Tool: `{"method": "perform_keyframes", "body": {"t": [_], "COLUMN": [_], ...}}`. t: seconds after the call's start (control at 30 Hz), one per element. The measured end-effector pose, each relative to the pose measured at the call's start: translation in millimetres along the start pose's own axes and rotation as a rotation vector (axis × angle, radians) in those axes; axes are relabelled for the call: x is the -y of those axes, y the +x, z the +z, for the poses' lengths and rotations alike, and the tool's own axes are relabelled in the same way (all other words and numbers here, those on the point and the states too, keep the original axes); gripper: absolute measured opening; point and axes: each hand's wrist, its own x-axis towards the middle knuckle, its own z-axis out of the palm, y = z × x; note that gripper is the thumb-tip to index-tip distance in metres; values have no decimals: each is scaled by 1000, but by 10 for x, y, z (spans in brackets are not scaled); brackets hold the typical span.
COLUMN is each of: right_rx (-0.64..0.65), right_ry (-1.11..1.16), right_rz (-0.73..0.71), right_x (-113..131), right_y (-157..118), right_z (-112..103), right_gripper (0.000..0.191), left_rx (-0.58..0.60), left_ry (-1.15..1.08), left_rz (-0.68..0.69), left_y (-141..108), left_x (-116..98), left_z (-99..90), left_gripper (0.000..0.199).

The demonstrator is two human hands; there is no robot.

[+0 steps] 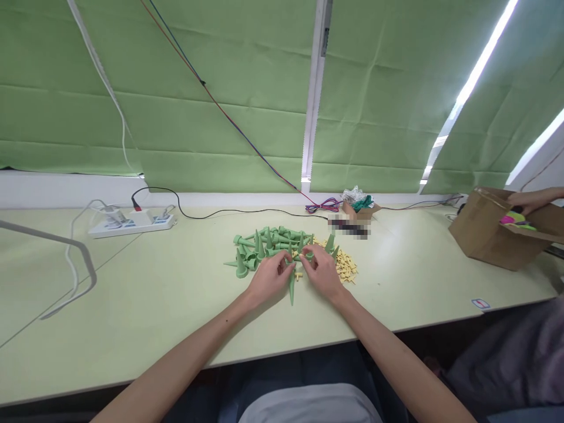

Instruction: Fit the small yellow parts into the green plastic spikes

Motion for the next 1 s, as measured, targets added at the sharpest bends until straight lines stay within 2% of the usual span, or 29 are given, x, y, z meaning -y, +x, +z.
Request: {"method": "perform_keyframes", "body": {"t": [0.27, 0.43, 0.63, 0.87, 1.0], "right_rx": [65, 72, 56, 35, 17], "right_ry": [65, 145, 200, 274, 289], "right_rz": [-78, -117, -114, -142, -145], "right_x": [52, 65, 73, 98, 102], "right_y": [-50, -52, -48, -35, -35], "right_z": [15, 20, 4, -8, -9], "right_gripper": [20, 17, 19, 22, 21], "left_rx": [66, 125, 226, 232, 287], "left_ry": [-155, -386, -579, -668, -673], "left_rz": [24, -22, -133, -184, -191], "left_y": [-22, -23, -12, 17, -2], "left_x": [-47, -83, 9, 21, -24], "left_z": [-11, -48, -23, -31, -43], "left_gripper": [36, 36, 34, 31, 34]}}
